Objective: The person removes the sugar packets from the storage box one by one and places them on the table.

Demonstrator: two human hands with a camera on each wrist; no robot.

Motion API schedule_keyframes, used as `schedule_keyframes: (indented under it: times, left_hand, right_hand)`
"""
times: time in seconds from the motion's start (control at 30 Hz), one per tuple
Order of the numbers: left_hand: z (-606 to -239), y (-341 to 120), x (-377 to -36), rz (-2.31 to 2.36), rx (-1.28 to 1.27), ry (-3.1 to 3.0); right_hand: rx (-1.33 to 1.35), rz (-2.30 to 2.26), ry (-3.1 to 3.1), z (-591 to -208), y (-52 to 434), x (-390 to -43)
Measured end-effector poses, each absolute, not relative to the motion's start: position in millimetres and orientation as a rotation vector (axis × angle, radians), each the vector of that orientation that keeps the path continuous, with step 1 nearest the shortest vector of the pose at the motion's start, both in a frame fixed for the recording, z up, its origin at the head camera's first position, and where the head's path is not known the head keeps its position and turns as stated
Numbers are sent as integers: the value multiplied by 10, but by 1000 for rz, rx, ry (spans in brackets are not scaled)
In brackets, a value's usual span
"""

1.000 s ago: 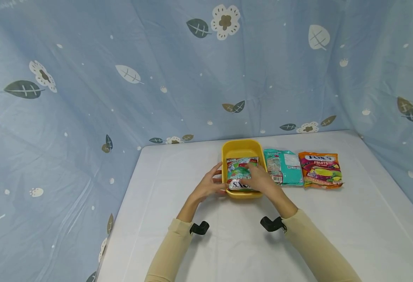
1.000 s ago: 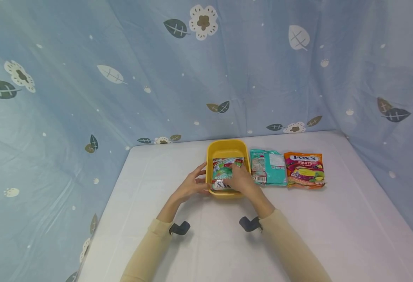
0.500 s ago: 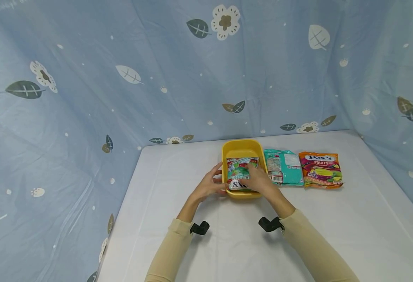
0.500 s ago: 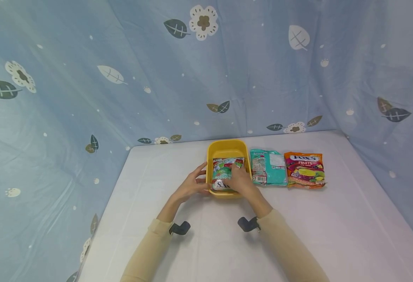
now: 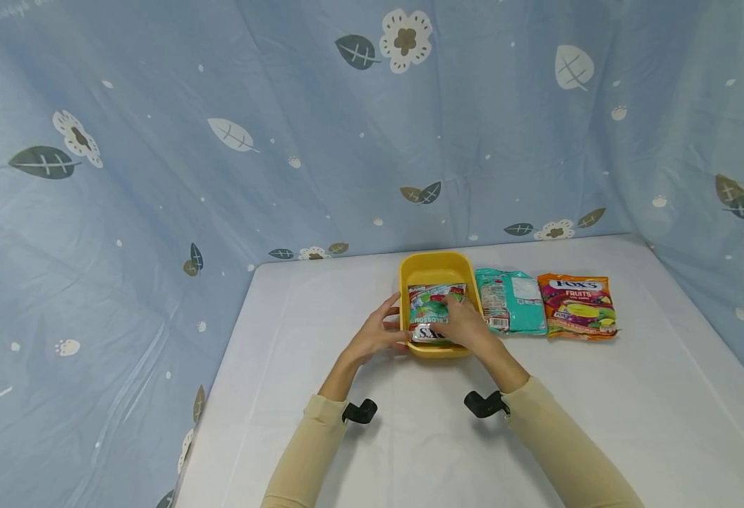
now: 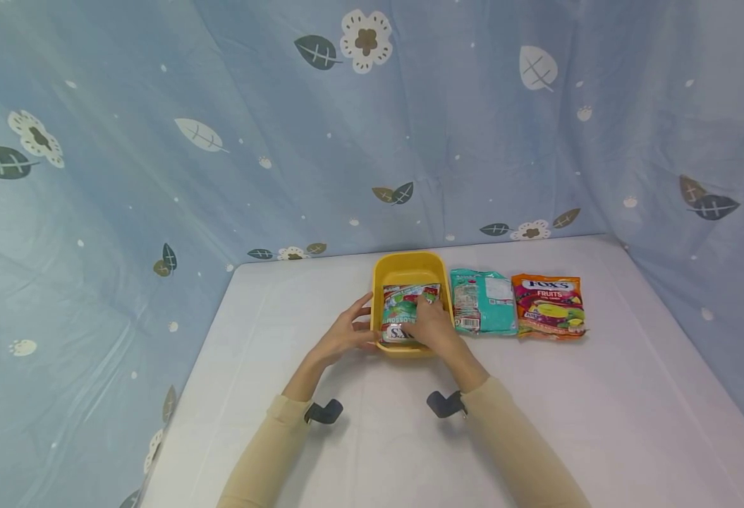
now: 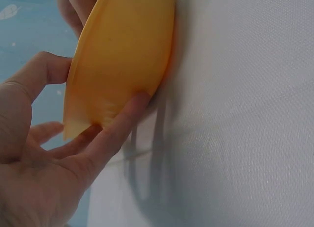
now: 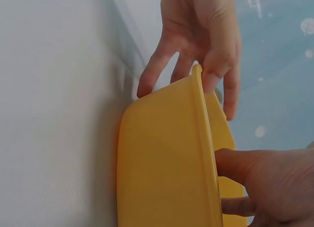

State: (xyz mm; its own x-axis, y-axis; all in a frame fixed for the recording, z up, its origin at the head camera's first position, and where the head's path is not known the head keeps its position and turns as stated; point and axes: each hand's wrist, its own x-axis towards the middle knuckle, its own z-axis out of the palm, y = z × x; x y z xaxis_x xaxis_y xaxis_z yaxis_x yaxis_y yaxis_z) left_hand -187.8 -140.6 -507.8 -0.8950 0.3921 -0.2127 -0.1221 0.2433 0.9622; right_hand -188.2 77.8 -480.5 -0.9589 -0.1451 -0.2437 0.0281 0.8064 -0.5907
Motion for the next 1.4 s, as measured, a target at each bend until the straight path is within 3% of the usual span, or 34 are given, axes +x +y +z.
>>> schedule_keyframes:
  times: [1.4]
  left_hand:
    - [-5092,-1401,-1890,1687,224,2125]
  right_hand:
    - [-244,-1056,2799,-4799,833,-1788]
